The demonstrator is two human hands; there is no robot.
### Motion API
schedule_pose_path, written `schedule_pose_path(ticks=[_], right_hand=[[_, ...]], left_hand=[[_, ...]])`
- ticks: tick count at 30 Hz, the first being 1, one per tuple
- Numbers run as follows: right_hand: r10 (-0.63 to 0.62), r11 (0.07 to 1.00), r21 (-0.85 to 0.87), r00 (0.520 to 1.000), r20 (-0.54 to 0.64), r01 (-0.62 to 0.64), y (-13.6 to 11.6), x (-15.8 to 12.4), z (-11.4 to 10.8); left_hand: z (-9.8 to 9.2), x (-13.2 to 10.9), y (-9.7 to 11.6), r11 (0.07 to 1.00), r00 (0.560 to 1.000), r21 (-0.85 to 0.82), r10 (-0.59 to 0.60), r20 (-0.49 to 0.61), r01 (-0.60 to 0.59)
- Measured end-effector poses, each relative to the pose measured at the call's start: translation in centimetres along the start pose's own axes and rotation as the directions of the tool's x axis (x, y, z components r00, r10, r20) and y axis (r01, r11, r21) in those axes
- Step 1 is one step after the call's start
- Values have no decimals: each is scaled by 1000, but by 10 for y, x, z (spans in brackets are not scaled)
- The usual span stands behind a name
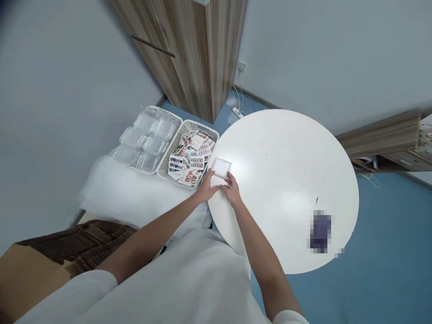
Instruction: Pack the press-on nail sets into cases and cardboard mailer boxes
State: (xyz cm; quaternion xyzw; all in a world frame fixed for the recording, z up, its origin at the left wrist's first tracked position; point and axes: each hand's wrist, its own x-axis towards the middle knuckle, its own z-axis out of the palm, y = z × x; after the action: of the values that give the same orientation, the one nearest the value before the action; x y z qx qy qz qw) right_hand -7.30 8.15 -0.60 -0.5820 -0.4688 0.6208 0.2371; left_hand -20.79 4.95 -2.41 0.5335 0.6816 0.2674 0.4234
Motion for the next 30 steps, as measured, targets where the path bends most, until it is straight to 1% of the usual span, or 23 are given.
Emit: schedule_pose_path(ticks=[3, 8, 11, 14, 17, 19, 22, 26, 30], right_hand=[[8, 999, 47, 1000, -4, -8, 0, -6, -1], [49, 997, 53, 999, -7, -49, 6, -26, -4], [48, 998, 46, 998, 27, -49, 16, -42, -8], [47, 998, 47, 996, 82, -51, 25, -61, -15], [39, 998, 38, 988, 151, -45, 29, -78, -25], [17, 999, 32, 981, 194, -24, 29, -88, -31], [-15, 1000, 28, 968, 251, 8, 30, -102, -35], [6, 1000, -31, 937, 350, 5, 38, -121, -27], [7, 995, -90, 883, 469, 40, 45, -133, -5]], left_hand=[[-1, -3, 1, 1000, 1000, -6, -14, 9, 14], [1, -13, 4, 993, 993, -40, -115, -8, 115], [4, -25, 6, 988, 989, -67, -143, -27, 141], [9, -44, 10, 983, 987, -107, -152, -47, 146], [17, -68, 15, 971, 986, -191, -156, -61, 142], [23, -86, 16, 952, 985, -270, -164, -49, 145], [31, -118, 16, 919, 977, -350, -208, -45, 180], [33, -167, 14, 904, 958, -368, -269, -102, 215], [22, -211, 11, 904, 933, -366, -306, -190, 222]])
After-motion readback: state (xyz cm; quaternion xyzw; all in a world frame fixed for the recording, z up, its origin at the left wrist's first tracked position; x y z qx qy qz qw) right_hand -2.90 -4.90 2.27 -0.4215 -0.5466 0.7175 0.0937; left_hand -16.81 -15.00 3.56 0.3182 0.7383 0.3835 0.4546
